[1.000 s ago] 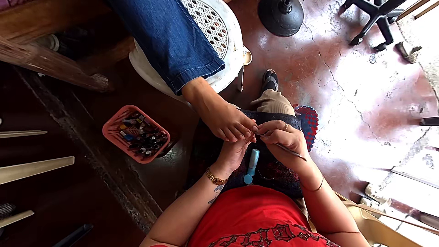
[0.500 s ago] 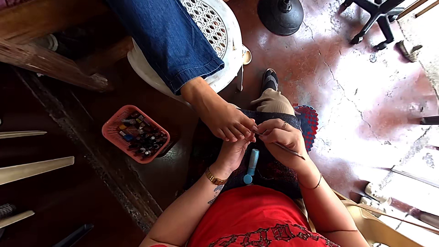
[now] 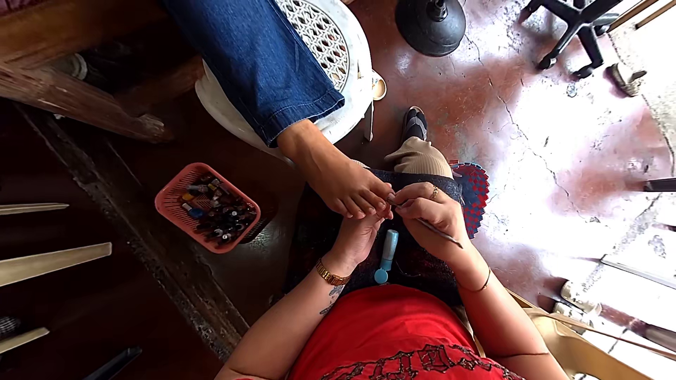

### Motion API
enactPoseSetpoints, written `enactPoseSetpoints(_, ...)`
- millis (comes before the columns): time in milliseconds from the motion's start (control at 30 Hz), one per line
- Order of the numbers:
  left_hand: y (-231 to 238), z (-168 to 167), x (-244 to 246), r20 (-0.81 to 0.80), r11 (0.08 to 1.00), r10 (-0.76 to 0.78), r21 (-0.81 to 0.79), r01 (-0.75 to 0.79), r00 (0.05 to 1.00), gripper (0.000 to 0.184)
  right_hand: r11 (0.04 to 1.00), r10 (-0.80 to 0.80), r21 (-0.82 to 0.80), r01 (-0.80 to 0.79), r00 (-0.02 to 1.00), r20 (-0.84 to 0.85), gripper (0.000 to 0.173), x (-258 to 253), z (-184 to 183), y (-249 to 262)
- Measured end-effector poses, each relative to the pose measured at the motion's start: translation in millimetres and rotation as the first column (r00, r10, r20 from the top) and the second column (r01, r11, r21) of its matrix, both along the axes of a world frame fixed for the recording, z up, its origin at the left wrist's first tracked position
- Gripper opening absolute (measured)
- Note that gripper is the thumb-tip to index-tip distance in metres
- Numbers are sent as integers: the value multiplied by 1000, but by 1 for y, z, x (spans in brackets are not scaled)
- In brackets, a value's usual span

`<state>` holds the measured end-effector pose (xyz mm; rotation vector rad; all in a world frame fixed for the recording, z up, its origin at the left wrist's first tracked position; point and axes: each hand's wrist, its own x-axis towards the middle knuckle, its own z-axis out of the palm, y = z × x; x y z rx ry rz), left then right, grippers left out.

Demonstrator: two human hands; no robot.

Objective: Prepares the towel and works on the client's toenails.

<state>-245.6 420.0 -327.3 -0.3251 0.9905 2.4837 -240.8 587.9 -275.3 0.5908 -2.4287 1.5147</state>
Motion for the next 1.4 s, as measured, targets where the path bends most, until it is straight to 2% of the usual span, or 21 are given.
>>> enactPoseSetpoints(167, 0, -5, 0, -21, 998, 9, 55, -8, 1000, 20, 999, 7, -41, -6, 1000, 22, 14, 0, 1, 2)
enactPoseSetpoints(267, 1, -2, -1, -14, 999, 7, 44, -6, 1000, 19, 1000, -5, 24, 5, 999, -32, 15, 1, 0, -3)
enactPoseSetpoints(400, 1, -2, -2, -10, 999, 12, 37, -11, 1000, 21, 1000, -8, -13, 9, 1000, 1, 15, 2, 0, 0)
enactPoseSetpoints(500, 1, -2, -2, -6, 1000, 5, 22, -5, 1000, 19, 997, -25, 71, 29, 998, -62, 16, 4, 0, -5)
enactPoseSetpoints(633, 1, -2, -2, 2, 999, 11, 34, -11, 1000, 20, 999, -27, 37, 28, 999, -38, 15, 5, 0, -3)
enactPoseSetpoints(767, 1, -2, -2, 11, 1000, 12, 19, -13, 1000, 23, 993, -56, 100, 65, 994, -93, 15, 5, -3, -9)
enactPoseSetpoints(867, 1, -2, -2, 18, 1000, 18, 18, -19, 1000, 21, 997, -67, 39, 70, 996, -56, 14, 7, -3, -6)
enactPoseSetpoints(1000, 1, -1, -2, 17, 1000, 16, 11, -16, 1000, 19, 989, -90, 103, 102, 990, -110, 15, 8, -5, -12)
enactPoseSetpoints(1133, 1, -1, -2, 25, 1000, 18, 14, -18, 1000, 21, 995, -95, 4, 95, 995, -40, 14, 9, -5, -8)
enactPoseSetpoints(1267, 2, 0, -2, 32, 1000, 16, 3, -16, 999, 19, 991, -116, 58, 121, 989, -92, 15, 9, -7, -13)
enactPoseSetpoints(1400, 1, -1, -2, 30, 1000, 20, 21, -21, 999, 21, 995, -104, -15, 103, 994, -29, 13, 9, -5, -8)
